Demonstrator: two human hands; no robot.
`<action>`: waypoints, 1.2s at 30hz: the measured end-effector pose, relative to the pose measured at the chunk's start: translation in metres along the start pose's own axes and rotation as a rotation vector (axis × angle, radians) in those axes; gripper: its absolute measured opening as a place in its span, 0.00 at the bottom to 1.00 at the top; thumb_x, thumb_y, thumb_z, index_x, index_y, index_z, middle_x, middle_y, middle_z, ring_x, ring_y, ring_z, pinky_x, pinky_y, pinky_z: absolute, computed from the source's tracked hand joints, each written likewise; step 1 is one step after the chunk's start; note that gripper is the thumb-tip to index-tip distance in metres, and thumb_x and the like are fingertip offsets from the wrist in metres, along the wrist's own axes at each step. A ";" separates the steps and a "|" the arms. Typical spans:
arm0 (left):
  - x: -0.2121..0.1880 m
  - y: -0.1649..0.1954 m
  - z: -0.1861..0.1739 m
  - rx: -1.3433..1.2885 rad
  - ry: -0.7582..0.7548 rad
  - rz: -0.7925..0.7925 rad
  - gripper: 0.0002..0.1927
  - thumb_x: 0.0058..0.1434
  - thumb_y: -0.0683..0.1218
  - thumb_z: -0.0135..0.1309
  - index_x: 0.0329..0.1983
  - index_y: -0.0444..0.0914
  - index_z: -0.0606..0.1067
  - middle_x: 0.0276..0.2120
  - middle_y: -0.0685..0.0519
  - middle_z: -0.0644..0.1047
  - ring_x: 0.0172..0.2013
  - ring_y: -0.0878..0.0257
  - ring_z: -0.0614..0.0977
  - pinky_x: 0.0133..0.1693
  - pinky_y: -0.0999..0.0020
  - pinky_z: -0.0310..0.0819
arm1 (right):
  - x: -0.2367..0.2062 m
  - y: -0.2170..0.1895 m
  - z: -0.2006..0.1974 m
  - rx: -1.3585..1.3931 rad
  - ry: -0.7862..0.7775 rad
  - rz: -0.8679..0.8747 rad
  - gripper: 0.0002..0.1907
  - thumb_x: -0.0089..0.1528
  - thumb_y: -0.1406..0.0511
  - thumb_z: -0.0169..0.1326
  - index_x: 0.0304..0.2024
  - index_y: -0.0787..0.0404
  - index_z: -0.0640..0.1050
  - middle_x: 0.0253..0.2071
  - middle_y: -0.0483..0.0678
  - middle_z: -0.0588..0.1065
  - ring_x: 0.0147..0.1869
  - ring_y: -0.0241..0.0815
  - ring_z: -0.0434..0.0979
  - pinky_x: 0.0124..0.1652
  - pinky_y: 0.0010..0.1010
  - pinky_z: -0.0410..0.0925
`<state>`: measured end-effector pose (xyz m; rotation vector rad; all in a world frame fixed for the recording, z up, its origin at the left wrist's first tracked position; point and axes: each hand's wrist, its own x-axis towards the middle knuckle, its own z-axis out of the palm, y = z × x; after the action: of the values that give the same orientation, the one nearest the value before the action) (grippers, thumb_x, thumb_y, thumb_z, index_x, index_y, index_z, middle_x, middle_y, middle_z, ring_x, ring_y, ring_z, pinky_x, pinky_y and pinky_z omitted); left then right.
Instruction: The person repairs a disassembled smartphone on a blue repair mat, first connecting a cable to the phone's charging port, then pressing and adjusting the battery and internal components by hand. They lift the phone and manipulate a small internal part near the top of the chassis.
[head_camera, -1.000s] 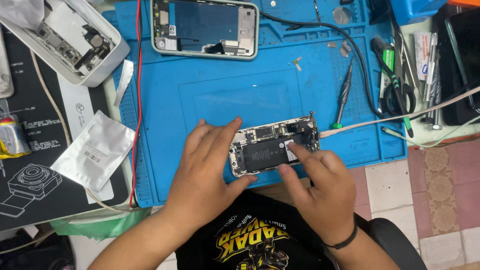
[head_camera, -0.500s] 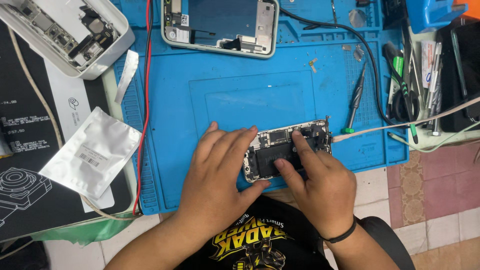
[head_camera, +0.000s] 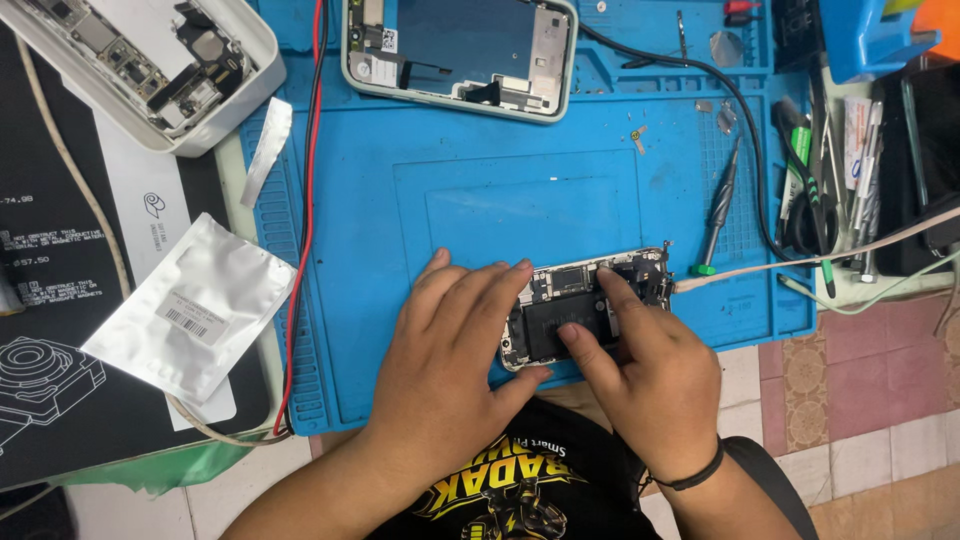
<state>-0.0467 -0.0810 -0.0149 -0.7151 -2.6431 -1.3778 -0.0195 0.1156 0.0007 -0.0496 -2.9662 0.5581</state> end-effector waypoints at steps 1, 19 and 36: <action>-0.001 -0.001 0.000 0.001 -0.003 -0.003 0.42 0.48 0.50 0.70 0.66 0.35 0.67 0.57 0.45 0.72 0.60 0.47 0.70 0.69 0.43 0.56 | 0.000 0.000 0.001 0.012 0.002 0.011 0.29 0.56 0.56 0.66 0.56 0.60 0.79 0.22 0.48 0.73 0.21 0.43 0.72 0.22 0.35 0.64; 0.031 -0.094 0.083 0.376 0.209 0.228 0.23 0.53 0.57 0.50 0.48 0.44 0.82 0.39 0.57 0.84 0.37 0.65 0.83 0.55 0.43 0.70 | 0.009 0.060 0.037 0.138 -0.196 0.041 0.37 0.60 0.43 0.63 0.64 0.56 0.75 0.33 0.59 0.80 0.42 0.58 0.85 0.41 0.45 0.75; 0.054 -0.057 0.056 0.399 0.079 0.188 0.34 0.44 0.59 0.61 0.53 0.37 0.77 0.43 0.48 0.81 0.44 0.54 0.81 0.57 0.42 0.65 | 0.017 0.072 0.058 -0.068 -0.132 -0.159 0.25 0.65 0.64 0.50 0.66 0.50 0.76 0.19 0.48 0.74 0.23 0.45 0.81 0.25 0.42 0.76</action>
<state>-0.1119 -0.0449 -0.0761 -0.8073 -2.5889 -0.7809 -0.0427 0.1631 -0.0773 0.2236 -3.0786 0.4561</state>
